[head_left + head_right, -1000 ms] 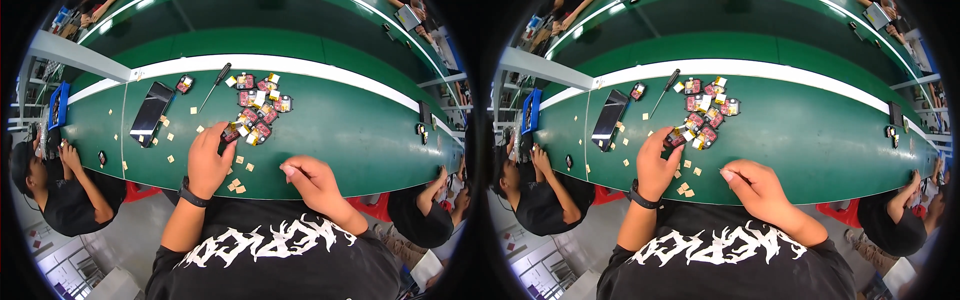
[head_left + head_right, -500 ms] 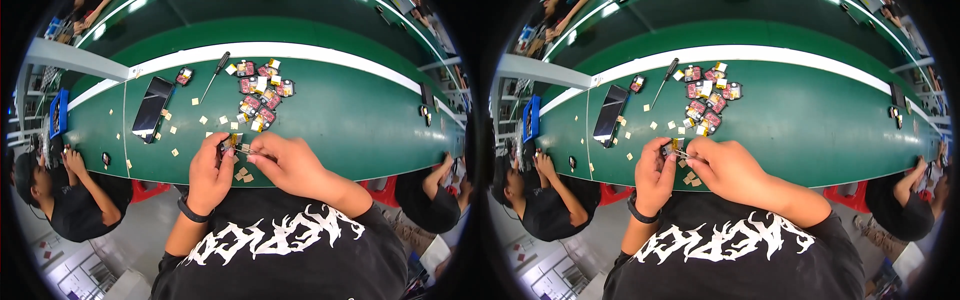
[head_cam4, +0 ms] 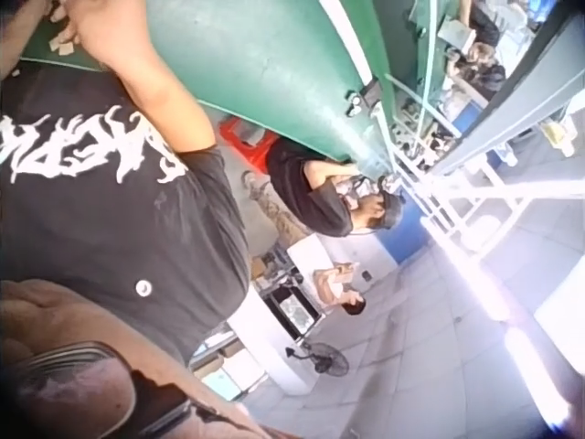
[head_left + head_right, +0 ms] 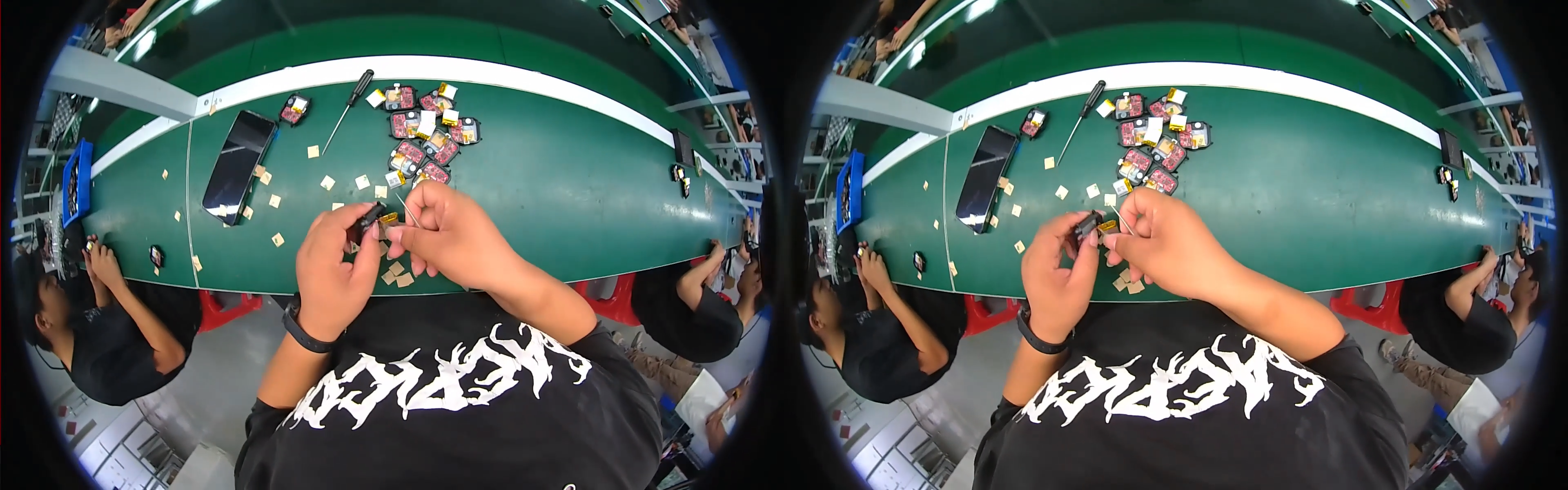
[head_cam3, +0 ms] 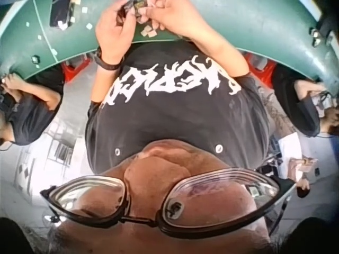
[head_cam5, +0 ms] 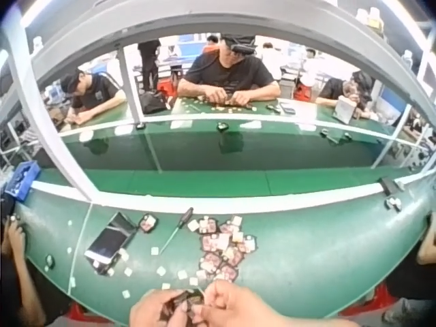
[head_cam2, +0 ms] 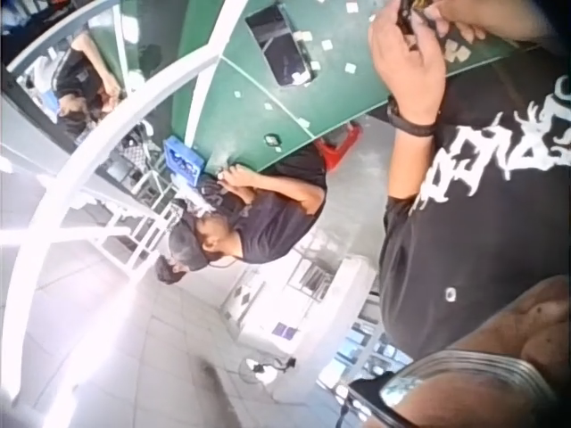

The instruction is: Assembling small electronic modules into casings on an industrial assembly line and logging progress.

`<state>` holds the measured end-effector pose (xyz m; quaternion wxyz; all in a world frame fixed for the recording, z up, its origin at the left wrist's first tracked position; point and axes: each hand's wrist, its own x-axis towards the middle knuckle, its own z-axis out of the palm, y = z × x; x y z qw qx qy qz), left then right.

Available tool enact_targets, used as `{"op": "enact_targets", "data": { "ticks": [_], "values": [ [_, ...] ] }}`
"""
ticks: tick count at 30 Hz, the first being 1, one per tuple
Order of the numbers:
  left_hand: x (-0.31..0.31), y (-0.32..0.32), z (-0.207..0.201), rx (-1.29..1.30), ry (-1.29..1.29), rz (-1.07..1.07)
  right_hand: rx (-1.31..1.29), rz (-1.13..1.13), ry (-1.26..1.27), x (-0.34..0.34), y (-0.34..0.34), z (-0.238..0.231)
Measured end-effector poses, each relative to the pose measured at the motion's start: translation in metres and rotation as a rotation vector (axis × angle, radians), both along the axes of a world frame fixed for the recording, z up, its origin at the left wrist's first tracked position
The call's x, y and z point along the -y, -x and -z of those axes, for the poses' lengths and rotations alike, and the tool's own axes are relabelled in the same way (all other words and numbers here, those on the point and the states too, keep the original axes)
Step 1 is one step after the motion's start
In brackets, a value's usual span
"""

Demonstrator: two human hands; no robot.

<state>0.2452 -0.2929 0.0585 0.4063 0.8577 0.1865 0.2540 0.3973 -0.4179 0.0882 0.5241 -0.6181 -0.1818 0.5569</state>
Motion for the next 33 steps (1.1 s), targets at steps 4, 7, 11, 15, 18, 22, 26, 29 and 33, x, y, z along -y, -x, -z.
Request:
{"op": "enact_targets", "data": {
  "ticks": [4,7,11,15,18,22,26,29,33],
  "values": [
    [0.001,0.002,0.004,0.064,0.232,-0.09,-0.072,0.024,-0.001,-0.008,-0.001,-0.001],
    [0.0,0.005,0.009,0.087,0.31,-0.078,-0.168,0.041,-0.031,-0.007,-0.003,0.006],
    [0.0,0.006,0.013,0.112,0.526,-0.057,-0.159,0.071,-0.011,-0.007,-0.002,0.003],
    [-0.002,0.007,0.01,0.093,0.632,-0.002,-0.031,0.061,-0.006,-0.004,0.003,0.0],
    [0.0,0.002,0.0,0.085,0.751,0.012,0.11,0.062,-0.056,0.005,0.009,0.01],
    [-0.001,0.006,0.0,0.041,0.839,0.06,0.328,0.07,-0.107,0.016,0.008,0.018],
    [0.0,0.009,0.001,0.065,0.934,0.068,0.239,0.155,-0.189,0.021,0.005,0.013],
    [0.005,0.007,-0.002,0.065,0.975,0.051,0.121,0.162,-0.142,0.017,0.009,0.016],
    [0.012,0.006,0.001,0.097,0.918,0.015,0.153,0.046,-0.091,0.013,0.011,0.006]
  ]
}}
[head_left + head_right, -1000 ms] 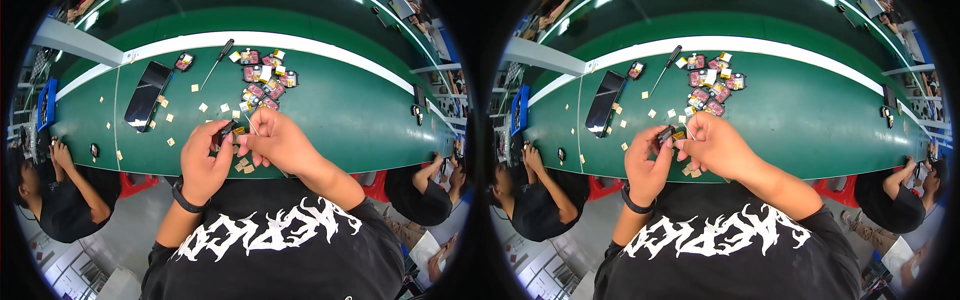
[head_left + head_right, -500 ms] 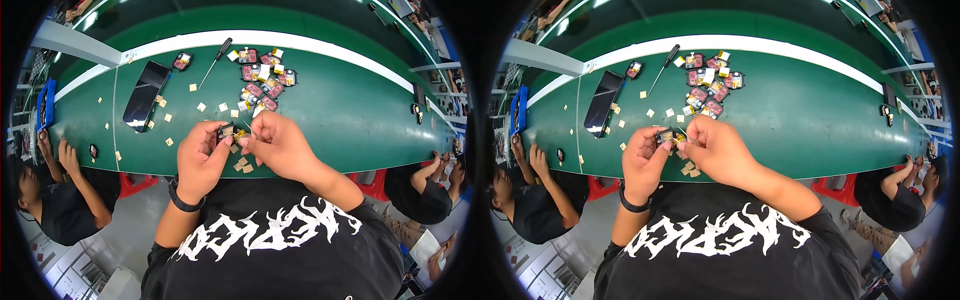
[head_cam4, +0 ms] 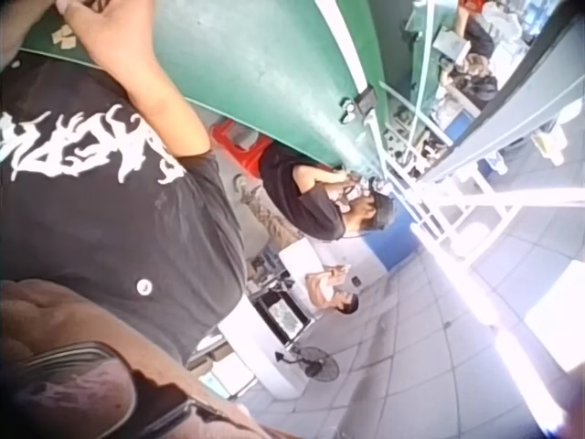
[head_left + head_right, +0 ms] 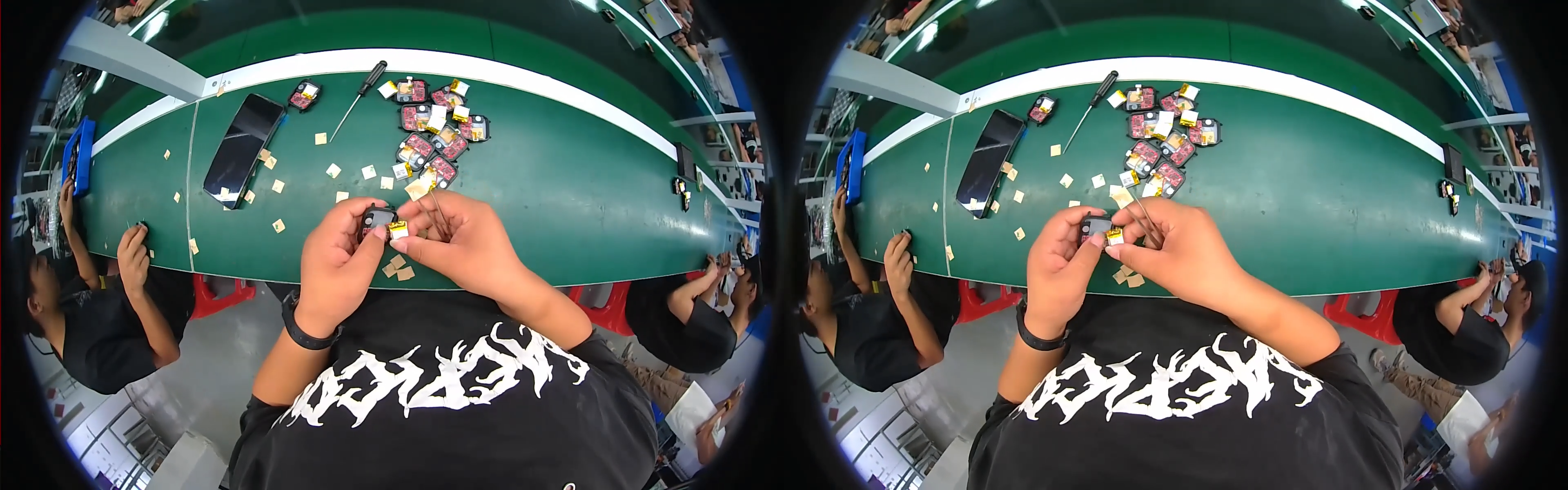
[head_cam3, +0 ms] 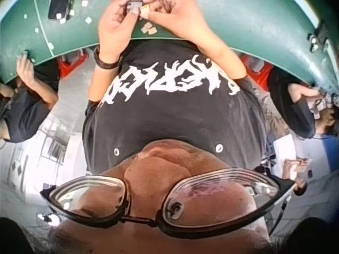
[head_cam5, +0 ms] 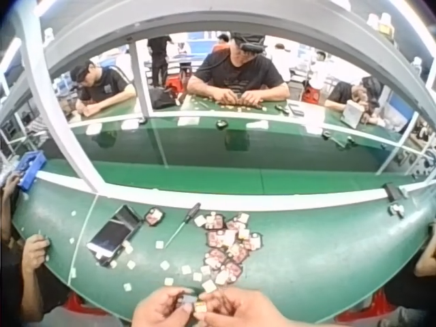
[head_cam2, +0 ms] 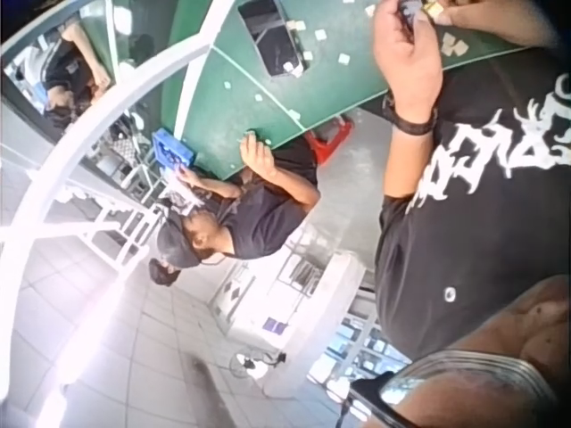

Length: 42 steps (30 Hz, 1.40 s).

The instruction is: Assembling small electronic modules into casings on an industrial assembly line and logging progress.

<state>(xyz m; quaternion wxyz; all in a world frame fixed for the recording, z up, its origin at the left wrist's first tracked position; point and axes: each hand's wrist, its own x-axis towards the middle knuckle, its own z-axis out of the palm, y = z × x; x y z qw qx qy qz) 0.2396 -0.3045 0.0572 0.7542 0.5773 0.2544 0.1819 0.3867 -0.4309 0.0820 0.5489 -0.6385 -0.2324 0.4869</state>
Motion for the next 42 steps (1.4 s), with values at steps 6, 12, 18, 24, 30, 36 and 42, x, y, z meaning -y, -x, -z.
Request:
{"op": "enact_targets", "data": {
  "ticks": [6,12,18,24,30,36,42],
  "values": [
    [0.0,0.003,0.001,-0.073,-0.101,0.055,0.602,-0.178,-0.145,0.005,-0.007,0.0],
    [0.0,0.004,-0.001,-0.106,-0.17,0.118,0.679,-0.148,-0.178,0.003,-0.005,0.005],
    [0.0,0.006,-0.005,-0.126,-0.21,0.144,0.228,-0.035,0.039,0.004,0.008,0.002],
    [-0.003,0.005,-0.007,-0.129,-0.31,0.151,0.161,0.02,0.027,0.006,0.014,0.007],
    [-0.004,0.005,-0.007,-0.121,-0.399,0.142,0.28,0.013,0.037,0.004,0.017,0.005],
    [-0.003,0.008,0.0,-0.039,-0.582,0.143,0.445,-0.021,0.01,0.005,0.021,-0.004],
    [-0.006,0.012,-0.003,-0.038,-0.558,0.237,0.162,-0.013,0.002,0.003,0.017,-0.004]
  ]
}}
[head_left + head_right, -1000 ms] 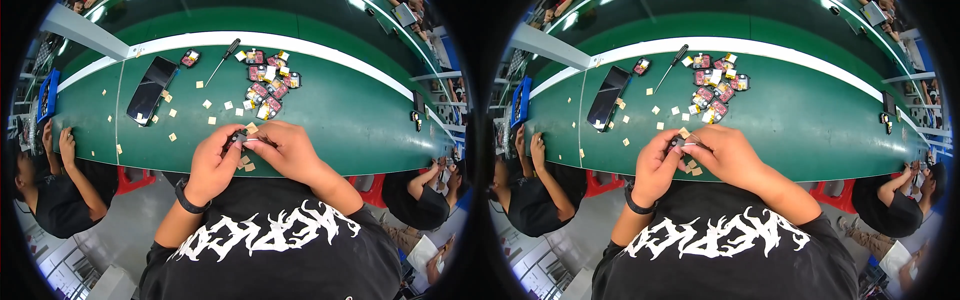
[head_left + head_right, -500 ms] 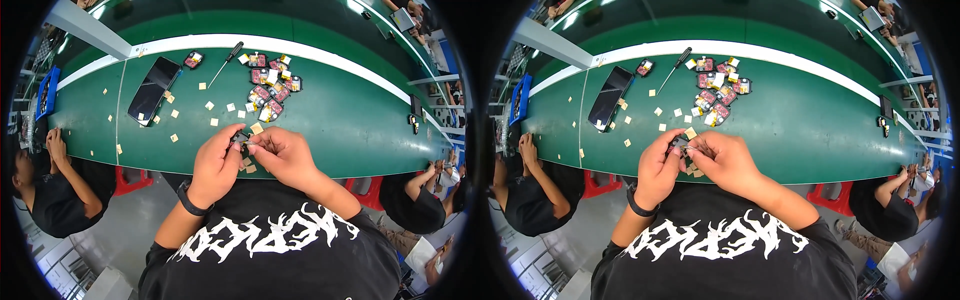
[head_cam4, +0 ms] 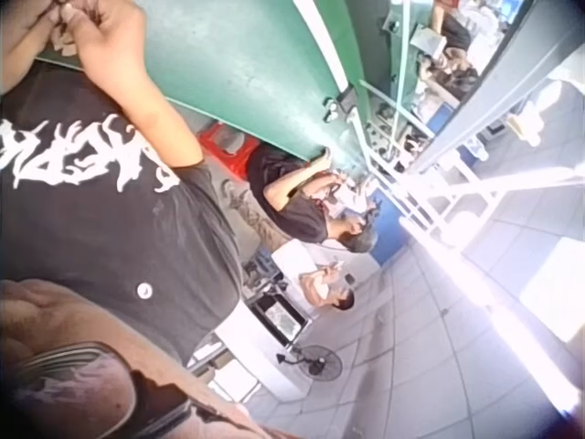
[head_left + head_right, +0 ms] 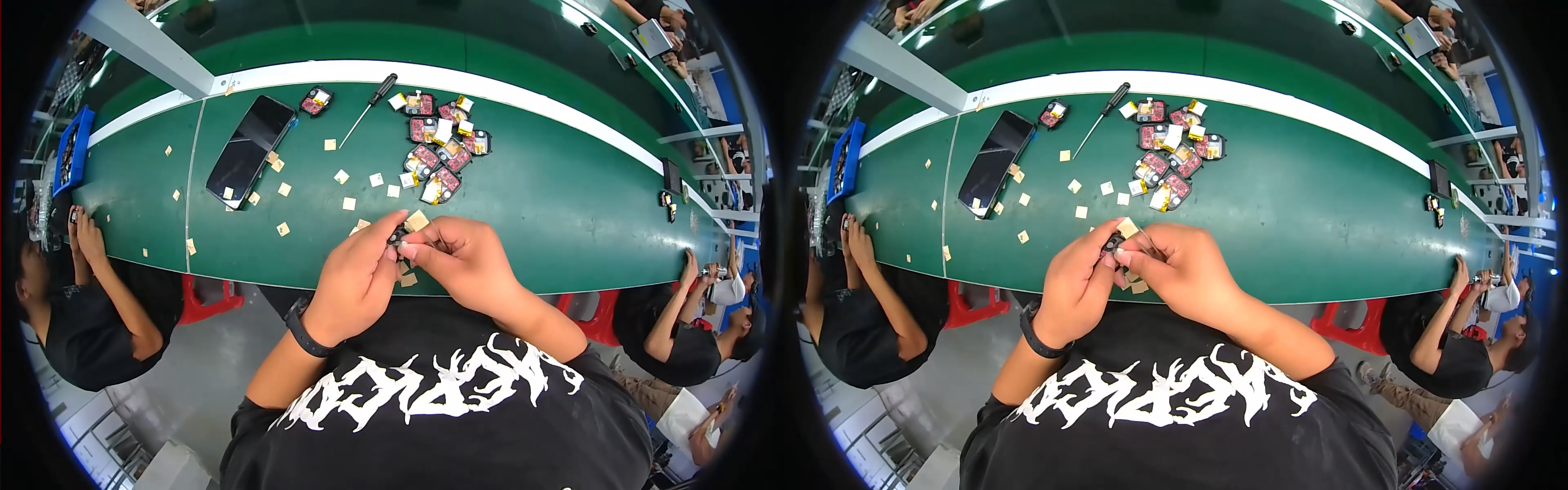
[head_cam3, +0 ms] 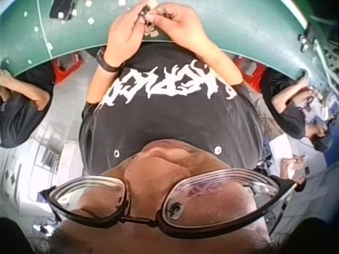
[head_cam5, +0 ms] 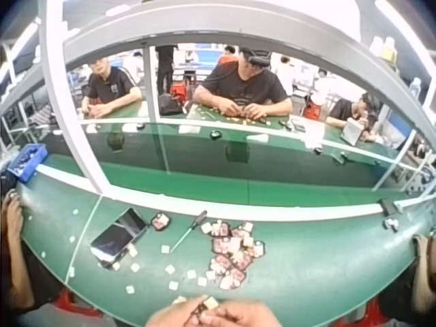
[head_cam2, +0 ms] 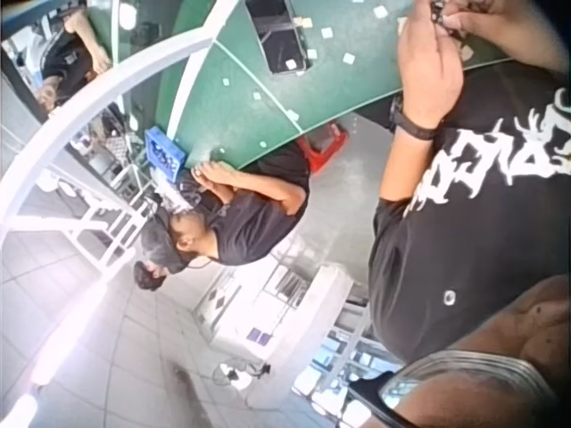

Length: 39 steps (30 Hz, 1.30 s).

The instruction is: Assembling small electronic modules into casings on an industrial assembly line and logging progress.

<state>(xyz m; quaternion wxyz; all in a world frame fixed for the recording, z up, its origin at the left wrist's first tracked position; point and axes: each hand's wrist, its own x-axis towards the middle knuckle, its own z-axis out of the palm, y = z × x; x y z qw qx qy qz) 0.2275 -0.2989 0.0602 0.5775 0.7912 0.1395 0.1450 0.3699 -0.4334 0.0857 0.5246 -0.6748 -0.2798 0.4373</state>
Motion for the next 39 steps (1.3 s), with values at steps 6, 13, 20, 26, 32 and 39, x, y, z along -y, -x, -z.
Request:
{"op": "enact_targets", "data": {
  "ticks": [6,13,20,26,32,39],
  "values": [
    [0.001,0.002,-0.002,0.053,0.016,0.005,-0.342,0.116,-0.076,-0.004,0.011,0.004],
    [0.003,0.008,0.005,0.084,0.225,0.019,-0.248,0.164,0.01,-0.008,0.007,0.005],
    [-0.002,0.012,0.009,0.082,0.295,0.089,-0.478,0.096,-0.08,-0.012,0.003,0.011],
    [0.005,0.007,-0.001,-0.017,0.842,-0.113,-0.514,0.048,-0.047,-0.017,-0.001,0.002],
    [0.001,0.007,-0.008,-0.041,0.791,-0.221,-0.062,0.08,-0.024,0.01,-0.002,0.014],
    [0.007,0.007,-0.018,0.027,0.685,-0.219,0.725,-0.012,-0.345,0.003,0.012,0.016]
  ]
}}
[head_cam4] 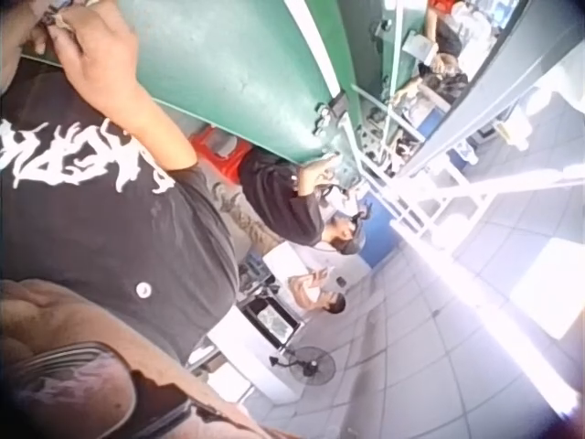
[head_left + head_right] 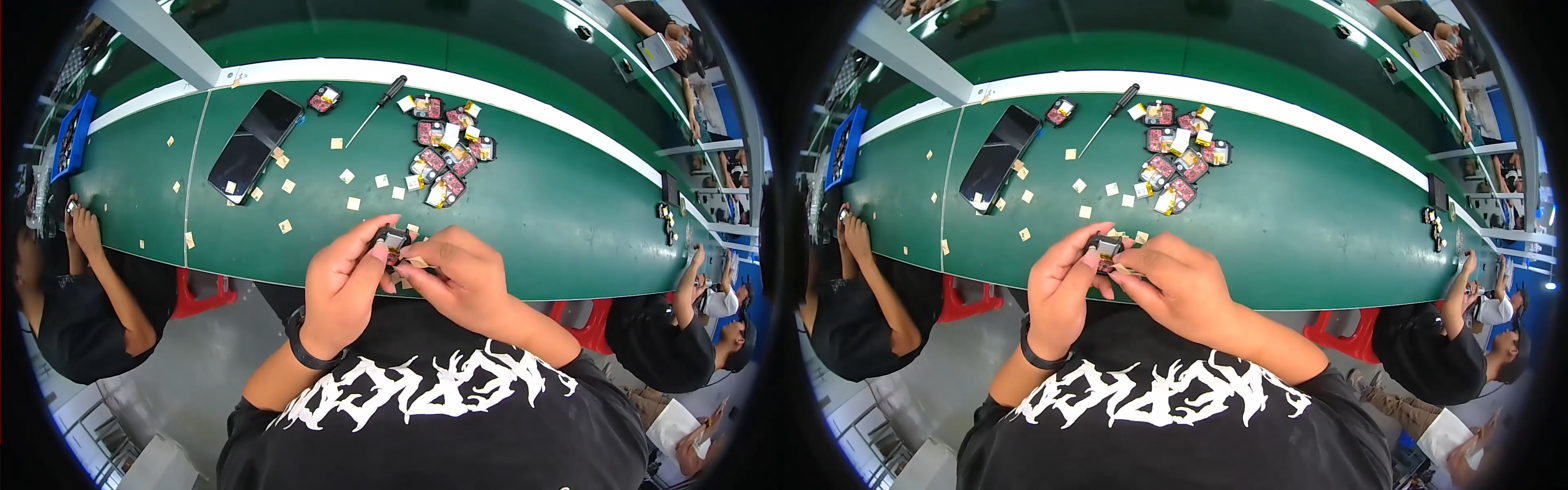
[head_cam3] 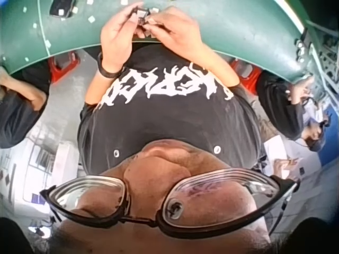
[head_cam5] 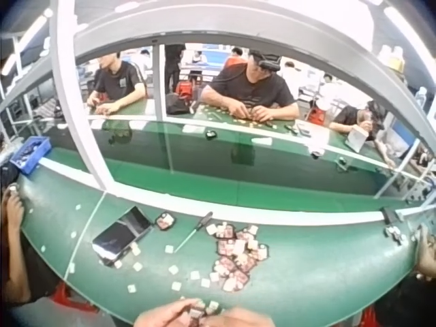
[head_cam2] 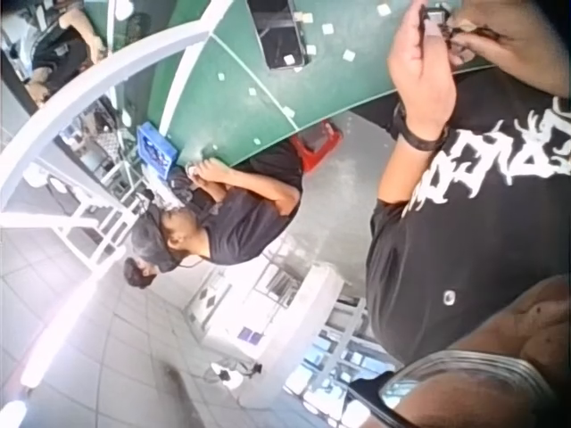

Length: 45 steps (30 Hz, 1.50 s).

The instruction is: Assembling small electronic modules into casings on an industrial assembly line and logging progress.

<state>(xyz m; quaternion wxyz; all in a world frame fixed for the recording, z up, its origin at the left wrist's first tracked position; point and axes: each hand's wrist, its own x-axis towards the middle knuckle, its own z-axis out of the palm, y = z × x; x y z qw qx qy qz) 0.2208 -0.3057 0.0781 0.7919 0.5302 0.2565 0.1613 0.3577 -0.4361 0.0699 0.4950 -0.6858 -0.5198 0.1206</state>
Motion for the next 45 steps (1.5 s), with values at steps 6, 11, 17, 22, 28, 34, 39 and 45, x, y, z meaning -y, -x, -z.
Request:
{"op": "enact_targets", "data": {
  "ticks": [6,11,17,22,28,34,39,45],
  "values": [
    [0.0,0.002,-0.003,0.008,-0.012,0.008,0.264,-0.066,-0.009,0.002,-0.005,0.0],
    [-0.002,0.004,0.009,0.031,0.324,0.0,0.343,-0.129,-0.023,0.003,-0.005,-0.001],
    [0.002,0.006,0.018,-0.036,0.362,-0.019,0.314,-0.158,0.013,0.005,-0.005,0.001],
    [0.006,0.002,0.018,-0.071,0.269,-0.021,0.064,-0.1,0.159,0.005,-0.007,0.003],
    [0.004,0.007,0.019,-0.101,0.099,-0.033,-0.224,-0.073,0.266,0.007,-0.007,-0.007],
    [-0.043,0.038,0.027,-0.042,-0.136,-0.309,-0.038,0.218,0.313,0.011,-0.034,0.0],
    [-0.112,0.073,0.031,-0.176,-0.287,-0.493,0.14,0.409,0.274,0.01,-0.052,0.019],
    [-0.244,0.142,0.057,-0.549,-0.553,-0.577,0.29,0.49,0.358,-0.002,-0.043,0.029]
  ]
}}
